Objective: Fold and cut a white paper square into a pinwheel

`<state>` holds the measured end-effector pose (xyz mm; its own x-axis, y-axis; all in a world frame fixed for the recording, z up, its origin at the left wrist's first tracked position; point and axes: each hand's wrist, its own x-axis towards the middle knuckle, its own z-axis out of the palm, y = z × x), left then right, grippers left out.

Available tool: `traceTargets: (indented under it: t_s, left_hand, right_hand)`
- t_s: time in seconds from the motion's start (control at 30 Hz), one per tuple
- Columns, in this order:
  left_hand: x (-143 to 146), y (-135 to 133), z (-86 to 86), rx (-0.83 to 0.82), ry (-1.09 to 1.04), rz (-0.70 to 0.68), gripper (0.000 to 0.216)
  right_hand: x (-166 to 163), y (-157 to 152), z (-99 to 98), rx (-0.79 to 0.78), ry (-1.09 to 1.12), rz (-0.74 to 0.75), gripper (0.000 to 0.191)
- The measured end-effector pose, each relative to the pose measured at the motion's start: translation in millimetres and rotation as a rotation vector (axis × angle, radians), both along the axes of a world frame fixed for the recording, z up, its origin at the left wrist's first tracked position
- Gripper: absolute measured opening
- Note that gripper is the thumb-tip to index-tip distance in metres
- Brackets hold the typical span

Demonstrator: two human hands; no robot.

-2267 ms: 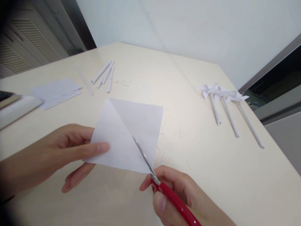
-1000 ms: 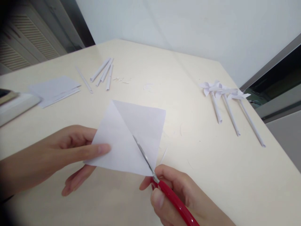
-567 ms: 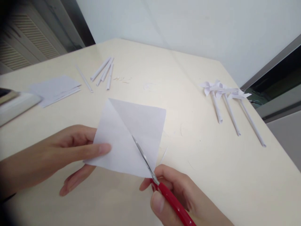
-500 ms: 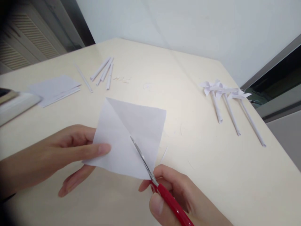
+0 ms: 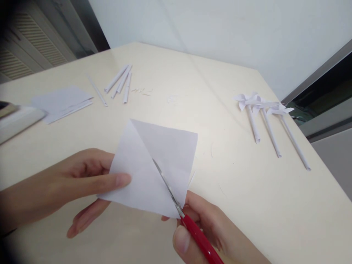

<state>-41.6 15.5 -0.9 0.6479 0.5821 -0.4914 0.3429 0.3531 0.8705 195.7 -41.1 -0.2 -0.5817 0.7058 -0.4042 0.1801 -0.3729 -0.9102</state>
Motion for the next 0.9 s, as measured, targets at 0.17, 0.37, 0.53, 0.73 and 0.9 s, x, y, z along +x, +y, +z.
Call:
traceTargets:
  t_s: [0.17,0.37,0.53,0.73,0.9]
  left_hand:
    - [0.2,0.4,-0.3,-0.002,0.004,0.007,0.044]
    - [0.2,1.0,-0.2,0.004,0.002,0.018,0.043]
    - [0.2,-0.8,2.0,0.01,0.016,0.015,0.042]
    - [1.3,0.9,1.9,0.002,-0.001,0.0,0.038]
    - [0.8,0.8,1.4,-0.011,-0.035,-0.025,0.049]
  right_hand:
    - [0.6,-1.4,-0.1,-0.013,-0.04,-0.026,0.057]
    - [3.8,-6.2,-4.9,-0.024,-0.053,-0.079,0.057]
    - [3.6,-7.4,-4.1,-0.073,-0.033,-0.105,0.057]
    - [7.0,-9.1,-5.0,-0.133,-0.023,-0.119,0.062]
    - [8.1,-8.4,-4.6,-0.083,-0.015,-0.093,0.059]
